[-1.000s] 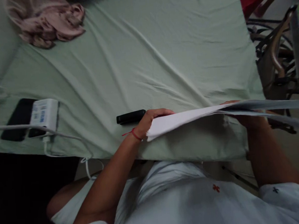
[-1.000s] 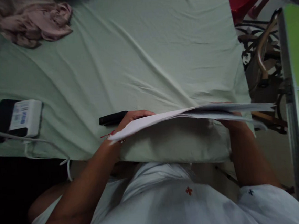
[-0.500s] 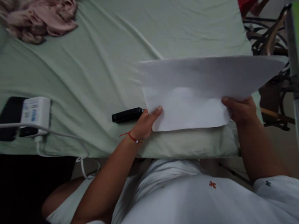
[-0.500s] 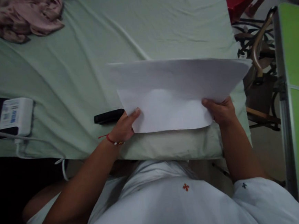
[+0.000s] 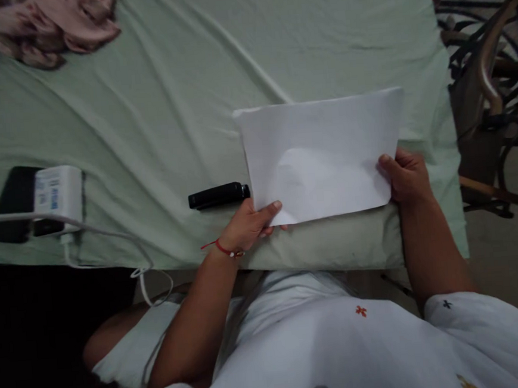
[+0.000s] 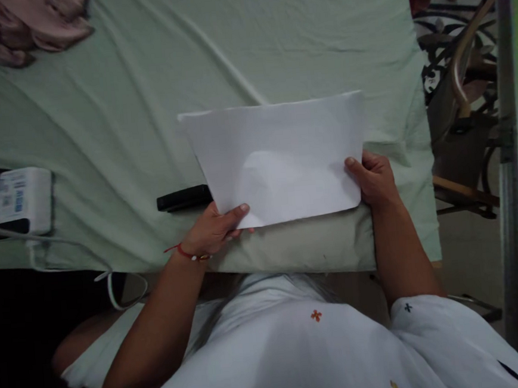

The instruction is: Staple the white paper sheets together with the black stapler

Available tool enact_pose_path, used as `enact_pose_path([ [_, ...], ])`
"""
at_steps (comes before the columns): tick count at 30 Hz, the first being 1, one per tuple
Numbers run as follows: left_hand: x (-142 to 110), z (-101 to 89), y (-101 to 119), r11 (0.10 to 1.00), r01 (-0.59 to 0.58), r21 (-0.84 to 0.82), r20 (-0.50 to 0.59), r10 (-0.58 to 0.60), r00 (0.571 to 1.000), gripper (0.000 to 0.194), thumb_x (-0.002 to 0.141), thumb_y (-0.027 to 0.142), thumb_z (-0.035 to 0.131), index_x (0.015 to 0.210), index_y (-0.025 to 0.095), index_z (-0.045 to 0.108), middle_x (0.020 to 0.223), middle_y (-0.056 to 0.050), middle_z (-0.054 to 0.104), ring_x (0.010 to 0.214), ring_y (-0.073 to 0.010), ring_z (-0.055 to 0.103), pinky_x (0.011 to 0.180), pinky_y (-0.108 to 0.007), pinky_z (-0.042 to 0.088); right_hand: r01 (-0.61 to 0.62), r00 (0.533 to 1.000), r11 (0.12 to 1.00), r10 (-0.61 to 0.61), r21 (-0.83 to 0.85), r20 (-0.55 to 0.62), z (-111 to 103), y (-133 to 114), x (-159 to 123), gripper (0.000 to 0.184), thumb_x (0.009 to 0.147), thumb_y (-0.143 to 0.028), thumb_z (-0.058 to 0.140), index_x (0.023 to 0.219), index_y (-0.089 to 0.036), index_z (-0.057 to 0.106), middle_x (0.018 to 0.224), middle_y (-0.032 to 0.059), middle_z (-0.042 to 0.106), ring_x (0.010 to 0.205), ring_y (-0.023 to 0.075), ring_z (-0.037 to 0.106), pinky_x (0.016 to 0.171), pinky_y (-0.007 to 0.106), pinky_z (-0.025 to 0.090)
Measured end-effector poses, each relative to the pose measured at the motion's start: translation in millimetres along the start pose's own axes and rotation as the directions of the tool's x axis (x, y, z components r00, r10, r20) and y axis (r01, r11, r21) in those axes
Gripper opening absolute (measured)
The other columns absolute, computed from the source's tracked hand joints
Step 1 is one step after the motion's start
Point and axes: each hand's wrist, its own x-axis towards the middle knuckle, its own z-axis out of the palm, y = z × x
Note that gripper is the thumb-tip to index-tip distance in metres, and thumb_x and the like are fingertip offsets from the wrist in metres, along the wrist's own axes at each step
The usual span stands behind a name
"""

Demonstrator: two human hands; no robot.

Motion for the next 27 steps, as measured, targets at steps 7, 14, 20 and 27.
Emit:
enact_pose_path([
  [7, 0.9, -1.7, -3.6, 0.999, -0.045, 0.025, -0.038, 0.046, 0.998, 0.05, 0.068, 0.054, 0.096, 0.09, 0.016, 0.074, 0.065, -0.004, 0.071, 0.047, -0.0133, 0.058, 0.038, -0.021, 0.033, 0.078, 0.997, 0.996, -0.079, -0.054, -0.023, -1.8, -3.3, -2.7, 0.028, 0.066, -0.045, 0.096, 0.081, -0.027, 0.08, 0.07, -0.0032, 0.068, 0.056, 0.0137, 0.056, 0.049, 0.029, 0.044],
  [14, 1.1, 4.4, -2.5, 0.999, -0.046, 0.005, -0.053, 0.047, 0.998, 0.052, 0.062, 0.052, 0.1, 0.085, 0.015, 0.071, 0.059, -0.001, 0.067, 0.043, -0.0076, 0.046, 0.039, -0.02, 0.032, 0.116, 0.991, 0.993, -0.118, -0.038, -0.057, 0.5, -6.4, -2.5, 0.027, 0.066, -0.046, 0.093, 0.071, -0.025, 0.077, 0.064, -0.004, 0.063, 0.053, 0.0107, 0.048, 0.045, 0.026, 0.039],
  [20, -4.3, 0.7, -1.9, 0.994, -0.075, -0.079, -0.061, 0.07, 0.996, 0.059, 0.058, 0.062, 0.1, 0.08, 0.017, 0.068, 0.062, 0.0, 0.066, 0.047, -0.0079, 0.052, 0.039, -0.018, 0.032, 0.102, 0.991, 0.994, -0.097, 0.051, -0.089, 6.2, -12.7, -2.3, 0.027, 0.061, -0.046, 0.095, 0.079, -0.029, 0.082, 0.075, -0.003, 0.074, 0.058, 0.0131, 0.056, 0.051, 0.028, 0.046],
  [27, -7.1, 3.5, -4.9, 0.996, -0.079, -0.032, -0.02, 0.079, 0.997, 0.06, 0.073, 0.075, 0.086, 0.082, 0.018, 0.066, 0.056, 0.0, 0.06, 0.047, -0.0108, 0.052, 0.04, -0.021, 0.034, 0.122, 0.987, 0.992, -0.12, 0.018, -0.104, 5.5, -11.3, -1.1, 0.034, 0.06, -0.055, 0.095, 0.073, -0.029, 0.076, 0.073, -0.0032, 0.071, 0.059, 0.0144, 0.056, 0.054, 0.03, 0.047],
])
